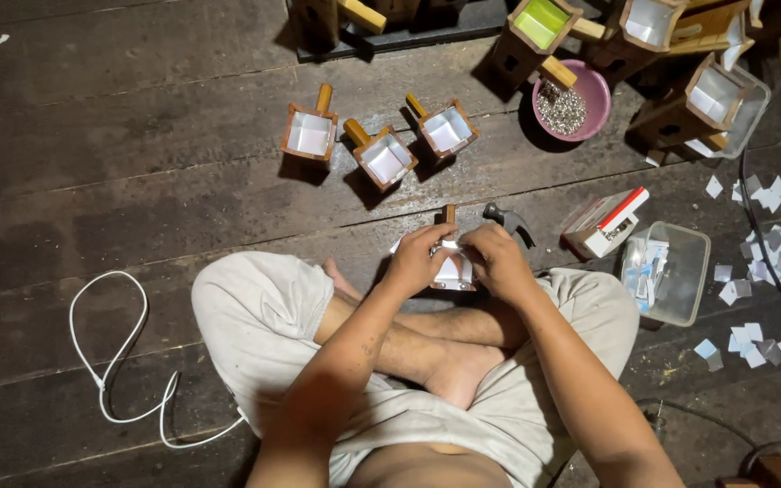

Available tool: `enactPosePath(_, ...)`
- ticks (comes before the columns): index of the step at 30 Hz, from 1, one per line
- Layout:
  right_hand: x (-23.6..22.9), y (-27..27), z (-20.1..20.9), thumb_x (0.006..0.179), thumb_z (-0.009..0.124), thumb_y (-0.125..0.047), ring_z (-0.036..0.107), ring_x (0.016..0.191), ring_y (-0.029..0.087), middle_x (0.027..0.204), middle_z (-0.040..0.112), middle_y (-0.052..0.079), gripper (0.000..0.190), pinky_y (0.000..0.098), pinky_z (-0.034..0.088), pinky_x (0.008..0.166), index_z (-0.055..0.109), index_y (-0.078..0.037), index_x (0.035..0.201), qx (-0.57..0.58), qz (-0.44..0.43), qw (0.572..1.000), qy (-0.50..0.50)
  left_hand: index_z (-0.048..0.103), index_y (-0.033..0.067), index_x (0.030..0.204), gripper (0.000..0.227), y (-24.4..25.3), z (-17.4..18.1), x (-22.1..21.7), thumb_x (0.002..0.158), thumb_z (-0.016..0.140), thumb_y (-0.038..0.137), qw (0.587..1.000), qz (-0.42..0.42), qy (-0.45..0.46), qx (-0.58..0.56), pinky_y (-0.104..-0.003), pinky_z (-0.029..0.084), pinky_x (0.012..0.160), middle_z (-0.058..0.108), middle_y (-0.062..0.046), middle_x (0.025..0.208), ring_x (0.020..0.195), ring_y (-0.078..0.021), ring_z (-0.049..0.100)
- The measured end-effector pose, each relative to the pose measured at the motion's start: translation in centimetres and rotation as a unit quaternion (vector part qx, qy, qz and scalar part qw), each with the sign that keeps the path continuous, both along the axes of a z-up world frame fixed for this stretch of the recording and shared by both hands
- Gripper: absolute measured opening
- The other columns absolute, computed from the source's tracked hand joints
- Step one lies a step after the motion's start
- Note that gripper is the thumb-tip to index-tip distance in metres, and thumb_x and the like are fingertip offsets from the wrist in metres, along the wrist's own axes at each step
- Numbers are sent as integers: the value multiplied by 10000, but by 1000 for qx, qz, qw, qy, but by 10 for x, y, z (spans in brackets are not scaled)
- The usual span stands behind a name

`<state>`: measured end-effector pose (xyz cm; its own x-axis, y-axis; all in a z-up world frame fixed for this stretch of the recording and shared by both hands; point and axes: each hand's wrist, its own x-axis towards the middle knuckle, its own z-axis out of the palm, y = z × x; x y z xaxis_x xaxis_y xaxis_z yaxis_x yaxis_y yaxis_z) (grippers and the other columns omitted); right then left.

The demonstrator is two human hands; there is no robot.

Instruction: Assembling small wooden structures using a power drill and hammer while sitting on the floor.

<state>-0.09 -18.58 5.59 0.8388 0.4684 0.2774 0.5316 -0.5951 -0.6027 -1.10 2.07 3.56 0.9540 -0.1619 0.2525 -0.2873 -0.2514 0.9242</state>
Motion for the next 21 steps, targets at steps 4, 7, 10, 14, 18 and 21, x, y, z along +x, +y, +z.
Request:
enactPosePath(4,-3,-8,-9,844,778,-22,706,954,318,931,747,92,193,408,577,858,760,-98,1021,29,-47,998,33,744,108,1188,383,1,-4,-2,825,750,-13,1000,-1,-5,-9,-426,605,811,755,-127,966,948,-369,737)
enactPosePath(7,-7,-12,-12,865,798,-67,720,933,314,919,755,95,148,407,581,825,766,-86,1009,44,-76,994,71,740,113,1184,398,-1,-12,-1,812,751,-26,1000,-2,-7,-6,-432,606,805,753,-118,950,938,-371,737)
enactPosePath(10,-3,-8,-10,863,807,-80,724,928,329,912,754,107,136,425,582,812,772,-85,994,50,-86,991,89,736,119,1178,404,-1,-15,0,802,761,-26,1000,2,-19,3,-425,609,801,749,-110,949,938,-361,738)
enactPosePath(14,1,-3,1,873,798,-56,726,900,345,891,747,128,96,444,573,809,780,-72,965,48,-81,989,117,737,117,1169,401,-2,-17,1,798,764,-32,1000,3,-20,3,-417,610,799,748,-106,948,936,-356,739)
enactPosePath(18,2,-2,1,875,793,-45,725,884,351,876,738,143,92,445,570,798,773,-54,964,49,-75,988,127,737,109,1157,384,-1,-7,1,799,765,-26,1000,4,-9,8,-420,610,790,751,-121,939,924,-372,739)
enactPosePath(21,0,-3,-5,871,799,-54,725,883,339,879,735,130,93,443,568,800,773,-69,959,58,-78,987,127,738,106,1132,353,-1,-4,2,799,770,-6,1000,5,-9,29,-424,616,769,751,-124,911,902,-369,743)
